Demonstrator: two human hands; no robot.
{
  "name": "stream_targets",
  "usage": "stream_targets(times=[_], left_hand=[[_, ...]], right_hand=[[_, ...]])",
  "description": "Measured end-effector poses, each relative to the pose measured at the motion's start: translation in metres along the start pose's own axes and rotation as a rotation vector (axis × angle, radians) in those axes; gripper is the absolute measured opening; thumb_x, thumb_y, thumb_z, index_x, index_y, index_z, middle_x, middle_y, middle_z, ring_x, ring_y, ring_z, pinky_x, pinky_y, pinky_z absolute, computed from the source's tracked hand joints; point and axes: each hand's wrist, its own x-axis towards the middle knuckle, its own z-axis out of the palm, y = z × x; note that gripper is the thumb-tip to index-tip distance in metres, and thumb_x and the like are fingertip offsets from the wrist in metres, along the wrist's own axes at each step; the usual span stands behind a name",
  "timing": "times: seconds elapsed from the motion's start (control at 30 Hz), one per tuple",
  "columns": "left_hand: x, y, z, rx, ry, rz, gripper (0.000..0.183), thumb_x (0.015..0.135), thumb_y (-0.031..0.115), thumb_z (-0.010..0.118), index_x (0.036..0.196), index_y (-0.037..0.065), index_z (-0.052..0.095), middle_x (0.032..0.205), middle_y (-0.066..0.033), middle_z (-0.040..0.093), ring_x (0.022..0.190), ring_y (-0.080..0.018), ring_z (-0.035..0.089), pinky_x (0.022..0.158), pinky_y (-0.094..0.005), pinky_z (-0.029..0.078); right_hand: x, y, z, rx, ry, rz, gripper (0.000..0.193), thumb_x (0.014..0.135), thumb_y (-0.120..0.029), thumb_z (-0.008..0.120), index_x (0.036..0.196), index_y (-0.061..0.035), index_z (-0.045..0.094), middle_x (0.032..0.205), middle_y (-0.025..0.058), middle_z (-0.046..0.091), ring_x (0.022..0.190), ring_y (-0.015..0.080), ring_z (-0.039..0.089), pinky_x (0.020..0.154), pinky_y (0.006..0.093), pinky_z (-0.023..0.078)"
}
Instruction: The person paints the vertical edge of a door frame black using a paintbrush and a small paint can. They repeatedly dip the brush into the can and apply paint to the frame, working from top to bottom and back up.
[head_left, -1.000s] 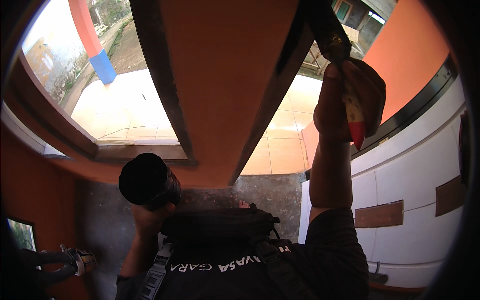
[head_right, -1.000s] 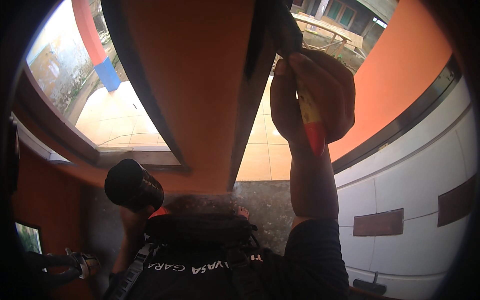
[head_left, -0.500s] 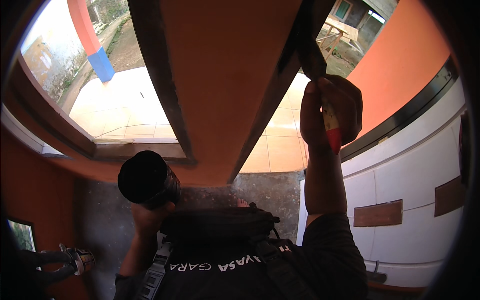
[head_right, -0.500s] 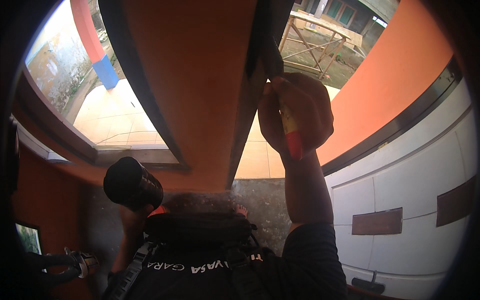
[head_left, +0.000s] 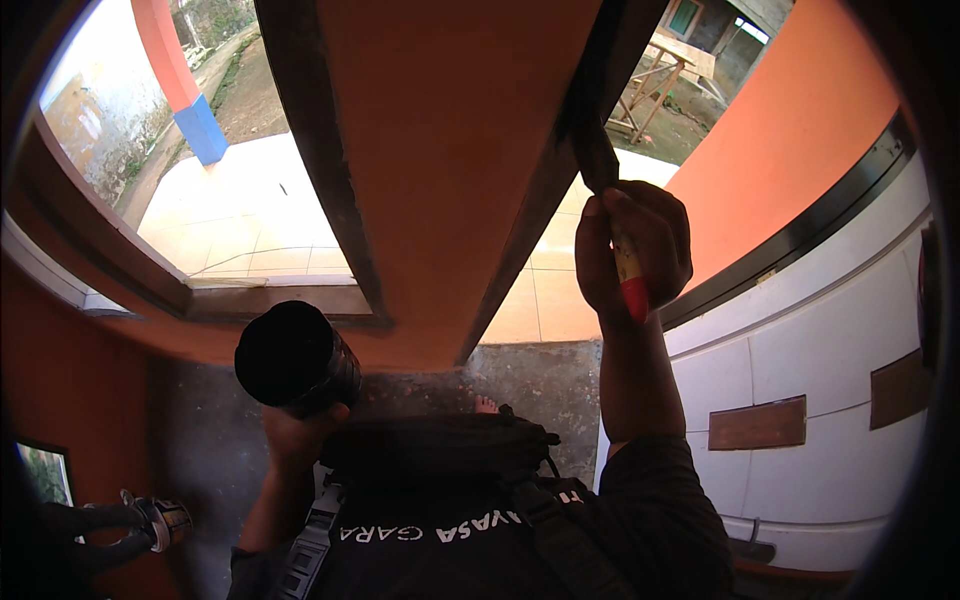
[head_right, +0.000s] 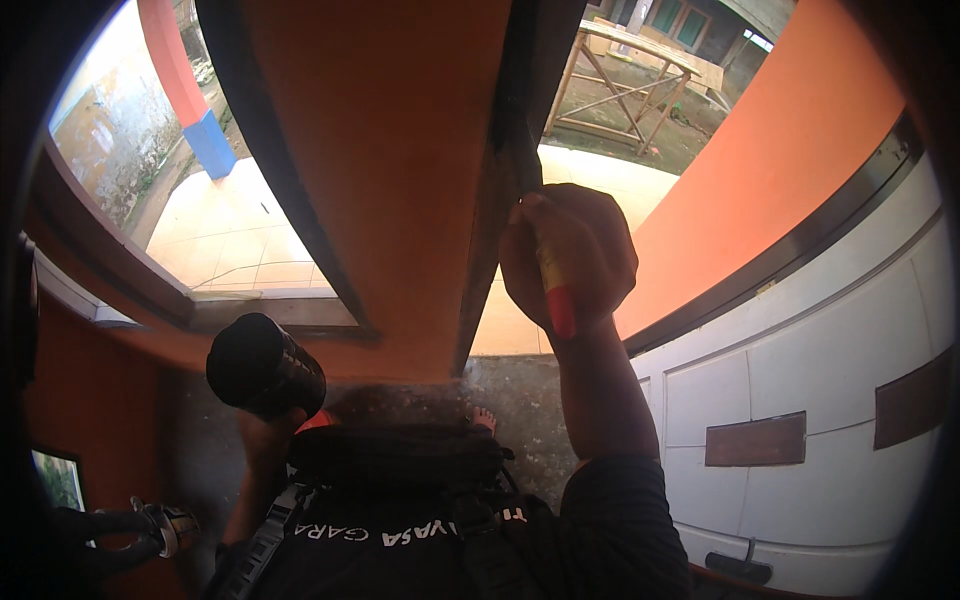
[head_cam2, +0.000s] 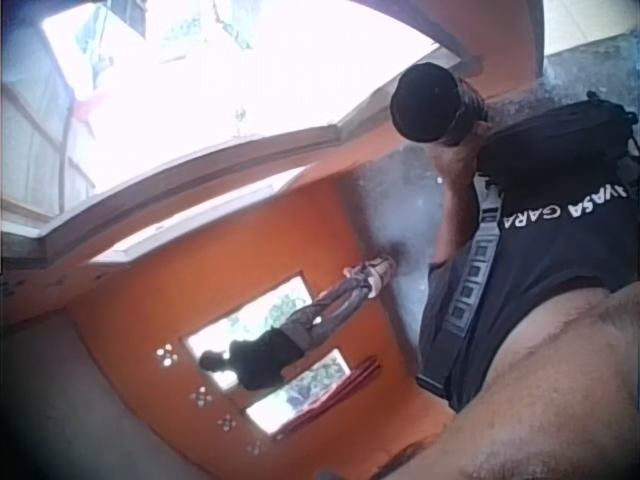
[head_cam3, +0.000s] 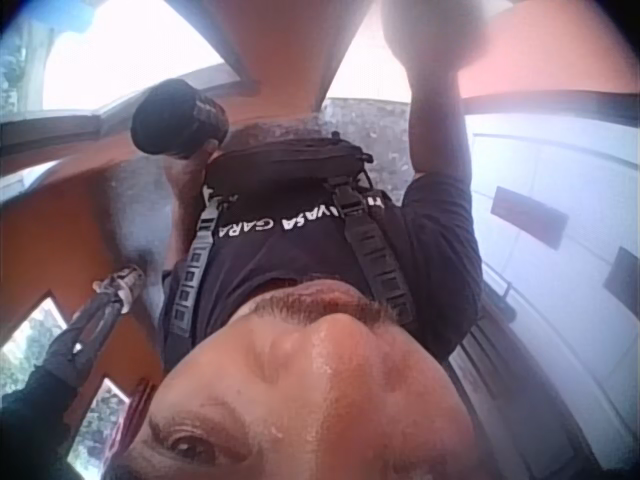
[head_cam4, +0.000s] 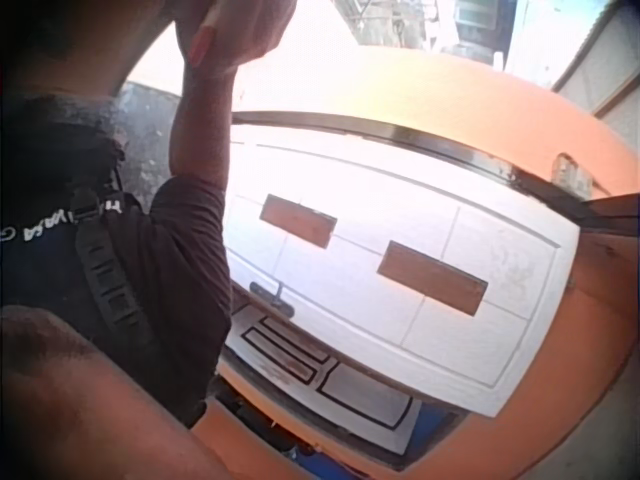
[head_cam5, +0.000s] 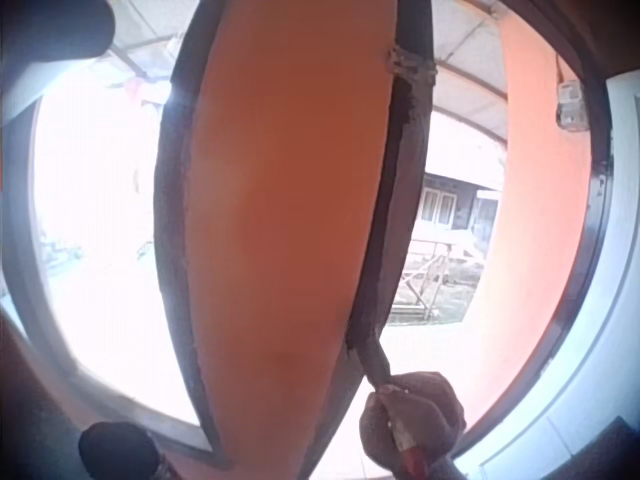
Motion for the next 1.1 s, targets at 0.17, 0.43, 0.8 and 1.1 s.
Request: stream_targets(times=[0.17,0.43,0.8,1.1], left_hand=[[-0.001,0.001,0.000,-0.002,0.014,-0.003,0.078,0.064,0.015,0.096,0.131,-0.001,0.059,0.120,-0.0082,0.067,0.110,-0.0216,0.065,0.097,-0.0367,0.052],[-0.002,0.001,0.000,-0.010,0.010,-0.010,0.078,0.064,0.014,0.096,0.131,-0.001,0.058,0.121,-0.0085,0.066,0.110,-0.0219,0.065,0.097,-0.0371,0.052],[-0.003,0.004,0.001,-0.003,-0.010,0.019,0.076,0.064,0.012,0.095,0.130,-0.001,0.059,0.119,-0.0078,0.066,0.107,-0.0213,0.065,0.096,-0.0366,0.052],[-0.001,0.007,0.006,0.052,0.061,0.065,0.067,0.064,0.010,0.090,0.125,0.002,0.063,0.112,-0.0044,0.067,0.101,-0.0183,0.064,0.089,-0.0347,0.052]], right_hand=[[-0.008,-0.002,0.000,0.027,-0.023,0.019,0.024,0.069,0.009,0.074,0.091,-0.0005,0.068,0.079,0.0112,0.068,0.069,0.0241,0.068,0.061,0.0310,0.056],[-0.021,-0.006,-0.002,0.040,-0.064,0.058,0.025,0.067,0.007,0.074,0.088,-0.0030,0.068,0.079,0.0107,0.067,0.069,0.0243,0.068,0.061,0.0322,0.055],[-0.036,-0.016,-0.013,0.042,-0.163,0.121,0.023,0.066,0.007,0.074,0.085,-0.0035,0.066,0.075,0.0097,0.067,0.068,0.0251,0.068,0.062,0.0344,0.055],[0.001,-0.023,-0.041,0.065,-0.089,0.011,0.021,0.071,0.009,0.072,0.087,-0.0024,0.066,0.076,0.0106,0.068,0.067,0.0269,0.068,0.063,0.0348,0.057]])
